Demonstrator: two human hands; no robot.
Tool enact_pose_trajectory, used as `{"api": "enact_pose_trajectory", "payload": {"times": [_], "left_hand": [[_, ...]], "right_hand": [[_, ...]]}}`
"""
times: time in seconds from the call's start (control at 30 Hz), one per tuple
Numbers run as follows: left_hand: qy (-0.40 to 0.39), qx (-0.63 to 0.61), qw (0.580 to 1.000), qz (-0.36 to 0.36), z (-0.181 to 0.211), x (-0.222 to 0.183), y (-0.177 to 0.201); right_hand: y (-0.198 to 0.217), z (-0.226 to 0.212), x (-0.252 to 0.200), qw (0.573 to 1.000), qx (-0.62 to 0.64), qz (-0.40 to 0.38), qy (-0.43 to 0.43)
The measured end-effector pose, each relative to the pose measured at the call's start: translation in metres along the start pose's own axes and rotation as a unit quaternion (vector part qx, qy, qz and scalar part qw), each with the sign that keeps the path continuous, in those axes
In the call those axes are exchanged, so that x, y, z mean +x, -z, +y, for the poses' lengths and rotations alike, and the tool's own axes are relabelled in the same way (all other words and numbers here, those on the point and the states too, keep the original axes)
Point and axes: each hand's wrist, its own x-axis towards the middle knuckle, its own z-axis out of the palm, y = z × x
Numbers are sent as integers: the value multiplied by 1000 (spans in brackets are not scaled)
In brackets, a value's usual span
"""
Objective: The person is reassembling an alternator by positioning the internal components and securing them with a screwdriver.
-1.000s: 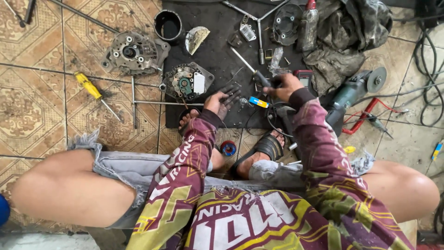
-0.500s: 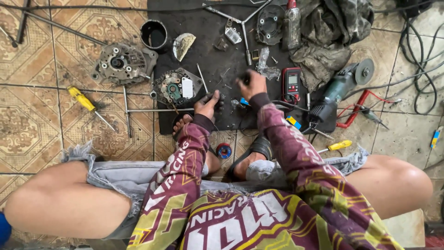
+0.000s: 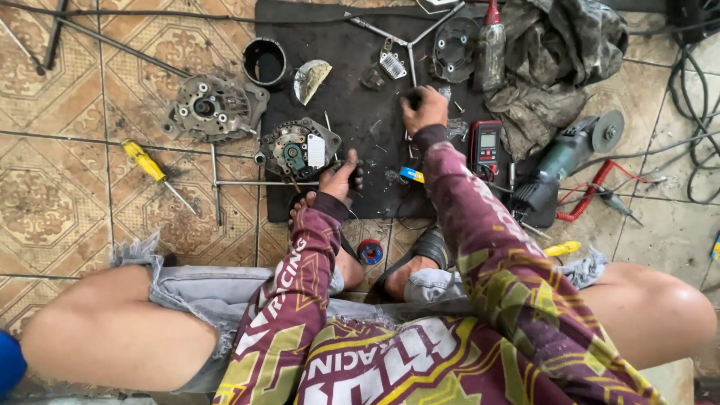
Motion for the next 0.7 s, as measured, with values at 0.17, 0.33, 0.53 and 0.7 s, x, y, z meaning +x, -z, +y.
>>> {"api": "enact_pose_trajectory", "payload": {"times": [0.17,0.33,0.53,0.7], "left_hand": [[32,-34,999,-27,8,-13,-9],[35,-80,994,-72,0,-12,-13],[28,-84,993,-74,-10,-7,-16],[46,-78,996,-19,-5,-8,-18]], "right_hand": [[33,59,-34,992,78,52,-88],[36,81,-48,980,83,69,-165],[28,17,-32,994,101,26,10],[30,31,-37,999,44,-15,-21]]}}
